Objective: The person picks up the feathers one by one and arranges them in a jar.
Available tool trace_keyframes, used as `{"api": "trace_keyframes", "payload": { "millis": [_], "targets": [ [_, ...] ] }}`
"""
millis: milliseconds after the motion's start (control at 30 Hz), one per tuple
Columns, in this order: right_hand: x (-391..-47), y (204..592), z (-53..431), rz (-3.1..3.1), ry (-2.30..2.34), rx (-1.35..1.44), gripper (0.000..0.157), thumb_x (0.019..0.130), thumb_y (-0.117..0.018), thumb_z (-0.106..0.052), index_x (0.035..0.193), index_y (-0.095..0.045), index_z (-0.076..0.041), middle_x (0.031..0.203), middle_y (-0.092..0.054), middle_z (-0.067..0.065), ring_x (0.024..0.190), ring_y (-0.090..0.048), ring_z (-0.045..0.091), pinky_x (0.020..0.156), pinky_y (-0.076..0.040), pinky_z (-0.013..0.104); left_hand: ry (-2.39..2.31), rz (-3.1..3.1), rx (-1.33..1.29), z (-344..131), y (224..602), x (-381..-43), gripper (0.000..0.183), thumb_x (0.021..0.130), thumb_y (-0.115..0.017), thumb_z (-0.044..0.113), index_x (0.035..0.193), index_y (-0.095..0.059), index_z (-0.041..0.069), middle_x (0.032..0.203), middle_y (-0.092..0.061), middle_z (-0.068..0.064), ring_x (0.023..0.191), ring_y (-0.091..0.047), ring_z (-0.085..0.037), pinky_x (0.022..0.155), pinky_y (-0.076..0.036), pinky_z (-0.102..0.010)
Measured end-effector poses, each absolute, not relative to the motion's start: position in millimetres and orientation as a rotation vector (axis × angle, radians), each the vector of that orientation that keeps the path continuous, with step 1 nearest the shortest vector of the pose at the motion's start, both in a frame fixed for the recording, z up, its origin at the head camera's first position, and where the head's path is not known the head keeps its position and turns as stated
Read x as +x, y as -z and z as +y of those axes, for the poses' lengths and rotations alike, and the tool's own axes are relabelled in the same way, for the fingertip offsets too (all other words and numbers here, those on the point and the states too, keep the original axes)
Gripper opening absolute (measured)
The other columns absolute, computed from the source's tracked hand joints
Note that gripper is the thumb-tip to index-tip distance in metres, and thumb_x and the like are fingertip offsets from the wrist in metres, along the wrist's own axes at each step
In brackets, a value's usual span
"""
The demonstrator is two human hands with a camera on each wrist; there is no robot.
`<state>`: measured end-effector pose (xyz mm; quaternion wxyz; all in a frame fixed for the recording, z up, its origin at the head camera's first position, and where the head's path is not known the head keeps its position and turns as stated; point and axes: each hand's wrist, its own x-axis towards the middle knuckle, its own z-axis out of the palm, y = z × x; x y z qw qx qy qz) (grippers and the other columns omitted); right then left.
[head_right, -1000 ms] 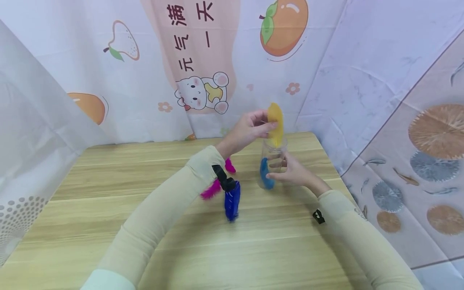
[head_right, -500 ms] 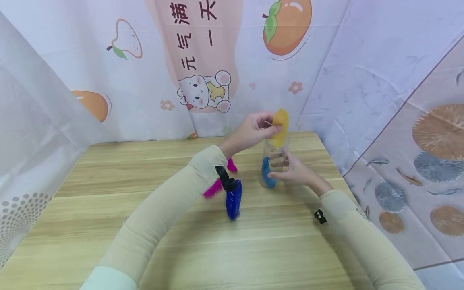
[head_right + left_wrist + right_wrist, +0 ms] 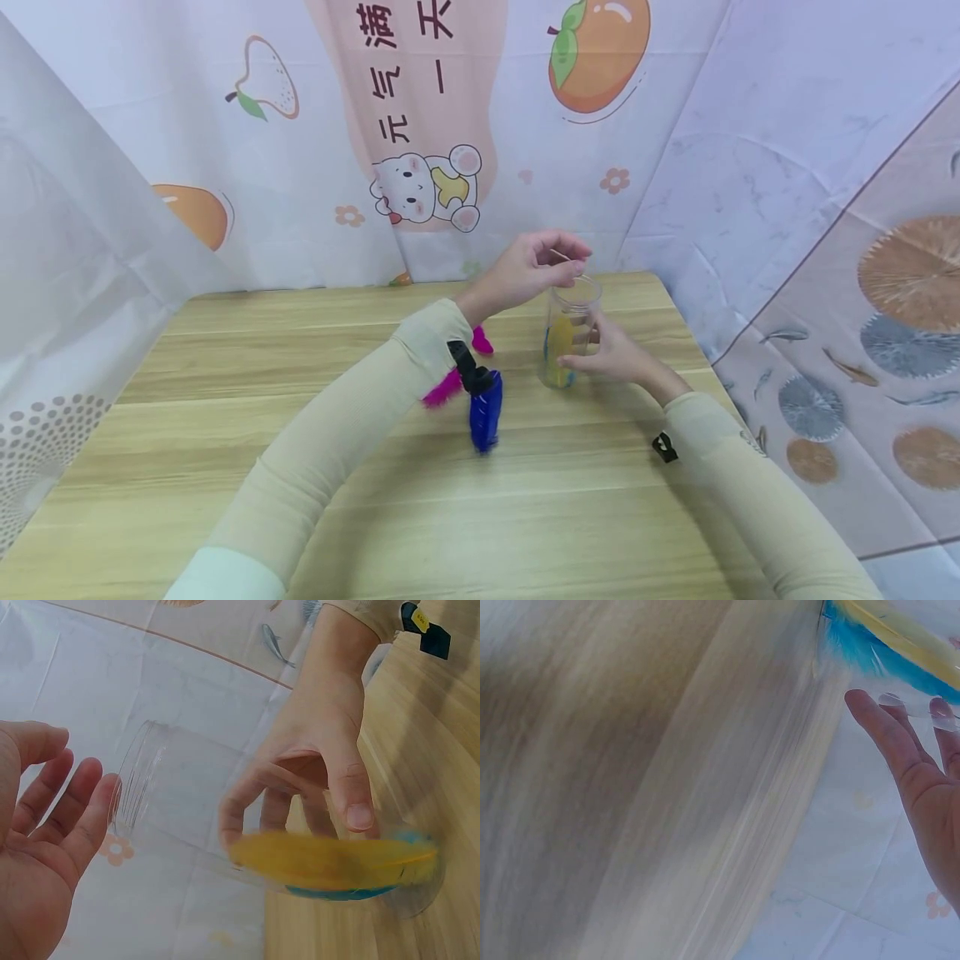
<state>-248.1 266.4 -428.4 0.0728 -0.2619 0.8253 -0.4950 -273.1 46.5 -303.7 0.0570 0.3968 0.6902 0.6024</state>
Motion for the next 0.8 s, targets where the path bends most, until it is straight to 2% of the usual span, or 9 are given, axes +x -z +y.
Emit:
{"api": "trace_keyframes", "payload": {
  "millis": [100,267,500,667,800],
  "targets": [
    [-249,429,266,2.422,1.54,-0.812,0.09,0.084,-0.081,0.0,0.155,-0.027,-0.006,0.145,-0.045,0.026,0.121,-0.054,0.052,0.088,-0.058,0.045,-1.837,2.083,1.203,47,305,-273,0.02,0.099,-0.064,0.003,0.118,-0.065,-0.004,0.108,-0.066,-0.013,0.09,-0.068,-0.019,0.082,-0.059,-0.028],
    [-250,430,266,2.434,1.537,-0.818,0.089,0.084,-0.081,0.001,0.153,-0.027,-0.003,0.143,-0.046,0.029,0.12,-0.055,0.053,0.088,-0.057,0.049,-1.867,2.066,1.201,47,305,-273,0.02,0.099,-0.063,0.001,0.118,-0.065,-0.006,0.109,-0.065,-0.017,0.091,-0.068,-0.024,0.081,-0.059,-0.03],
    [-249,431,266,2.417,1.541,-0.761,0.088,0.084,-0.082,-0.001,0.153,-0.028,-0.006,0.142,-0.047,0.03,0.121,-0.054,0.054,0.083,-0.06,0.038,-1.83,2.135,1.116,41,304,-274,0.021,0.099,-0.065,0.004,0.12,-0.065,-0.001,0.115,-0.067,-0.01,0.101,-0.067,-0.025,0.085,-0.057,-0.027],
    [-249,430,267,2.433,1.523,-0.728,0.087,0.084,-0.082,-0.003,0.152,-0.028,-0.006,0.141,-0.046,0.03,0.121,-0.055,0.053,0.083,-0.059,0.038,-1.834,2.158,1.084,34,306,-278,0.022,0.1,-0.064,0.005,0.121,-0.064,0.001,0.121,-0.066,-0.009,0.105,-0.067,-0.027,0.085,-0.057,-0.027],
    [-249,430,267,2.424,1.527,-0.734,0.087,0.084,-0.082,-0.003,0.152,-0.029,-0.007,0.141,-0.047,0.03,0.12,-0.056,0.053,0.082,-0.06,0.038,-1.859,2.163,1.053,29,310,-281,0.023,0.1,-0.064,0.006,0.122,-0.064,0.001,0.12,-0.066,-0.009,0.102,-0.067,-0.023,0.085,-0.058,-0.028]
  ]
}}
